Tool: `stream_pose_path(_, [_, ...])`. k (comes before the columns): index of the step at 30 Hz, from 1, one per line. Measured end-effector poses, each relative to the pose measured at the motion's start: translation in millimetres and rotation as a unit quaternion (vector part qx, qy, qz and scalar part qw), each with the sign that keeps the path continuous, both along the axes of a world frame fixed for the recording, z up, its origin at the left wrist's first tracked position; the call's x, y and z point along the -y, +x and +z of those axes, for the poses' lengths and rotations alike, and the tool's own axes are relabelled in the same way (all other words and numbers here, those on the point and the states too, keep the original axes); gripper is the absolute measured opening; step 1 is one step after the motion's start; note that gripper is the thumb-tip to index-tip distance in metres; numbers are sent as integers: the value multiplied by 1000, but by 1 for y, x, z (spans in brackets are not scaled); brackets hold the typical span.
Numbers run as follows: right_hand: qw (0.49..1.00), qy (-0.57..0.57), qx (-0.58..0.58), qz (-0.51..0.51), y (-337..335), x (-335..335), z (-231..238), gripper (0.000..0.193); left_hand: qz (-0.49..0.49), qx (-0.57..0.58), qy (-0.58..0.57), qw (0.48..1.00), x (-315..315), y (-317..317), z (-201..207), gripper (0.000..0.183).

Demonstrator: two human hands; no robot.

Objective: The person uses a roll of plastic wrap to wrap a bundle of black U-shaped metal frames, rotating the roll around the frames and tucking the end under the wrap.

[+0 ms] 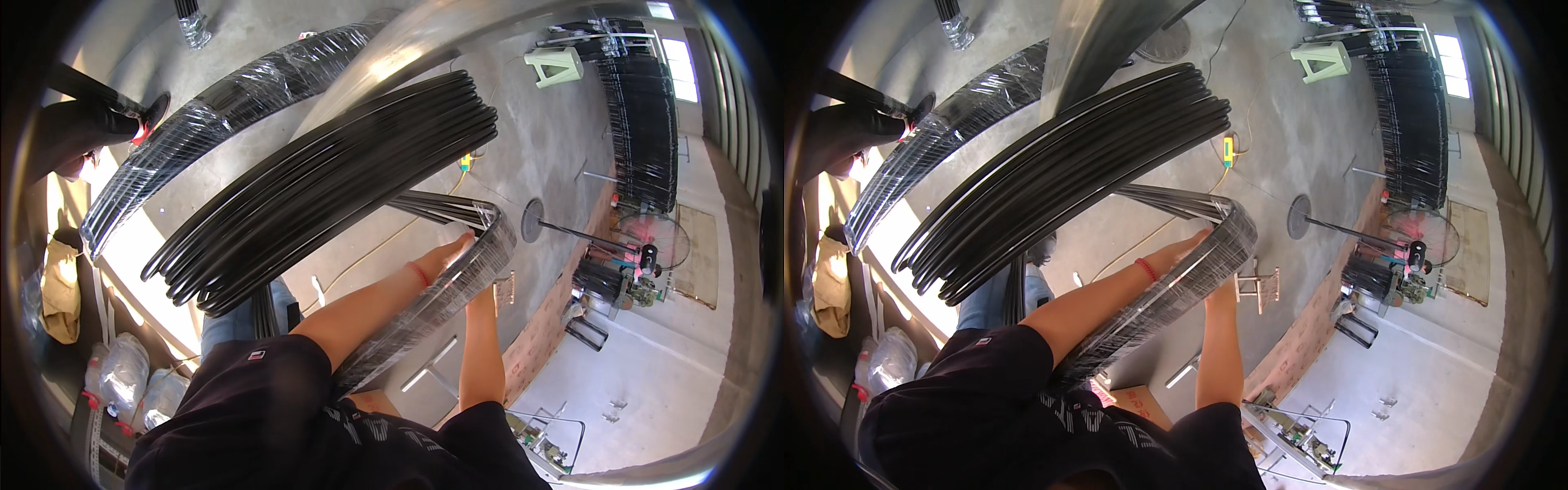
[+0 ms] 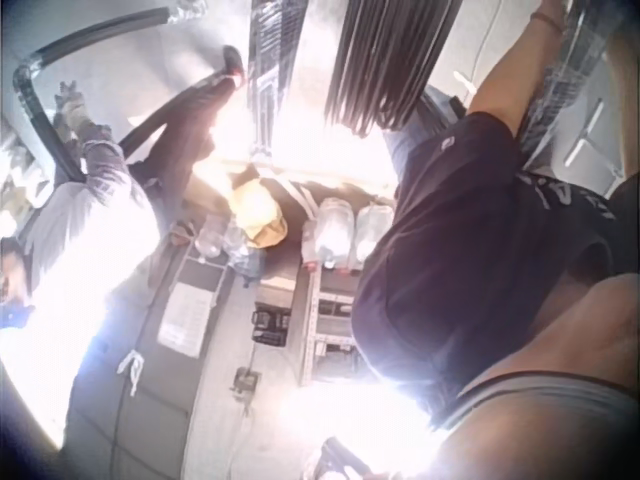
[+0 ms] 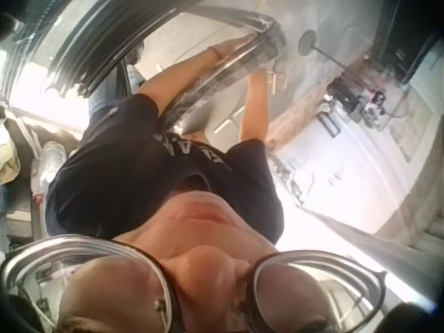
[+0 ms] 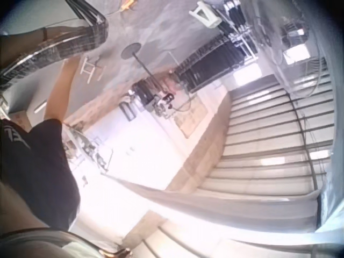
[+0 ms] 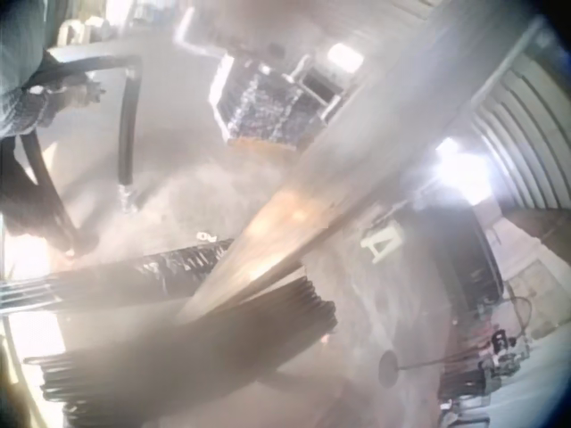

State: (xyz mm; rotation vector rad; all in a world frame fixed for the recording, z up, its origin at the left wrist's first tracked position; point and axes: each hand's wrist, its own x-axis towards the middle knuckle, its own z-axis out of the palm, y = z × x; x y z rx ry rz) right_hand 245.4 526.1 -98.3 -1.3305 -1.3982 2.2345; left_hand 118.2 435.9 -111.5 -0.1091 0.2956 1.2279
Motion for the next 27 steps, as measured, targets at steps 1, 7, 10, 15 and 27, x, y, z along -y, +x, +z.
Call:
stream_pose_path(1, [1000,7,-7,2,-2,2,1,32,16,-2,11,1000,-1,-1,-3,55])
stream_pose_path(7, [986,-74,-89,-116,49,-13,-22,24,44,-118,89,988,-2,-5,1,44])
stream_pose_path(10, [984,-150,20,-98,-23,-11,60,23,103,59,-29,993,10,-23,-3,37])
stream_pose_path(15, [920,323,219,-34,-34,-112,92,23,103,-49,-149,982,-1,-31,8,43])
stream_pose_path(27, [934,158,300,114,-144,-52,105,62,146,-21,-59,987,-66,-72,6,27])
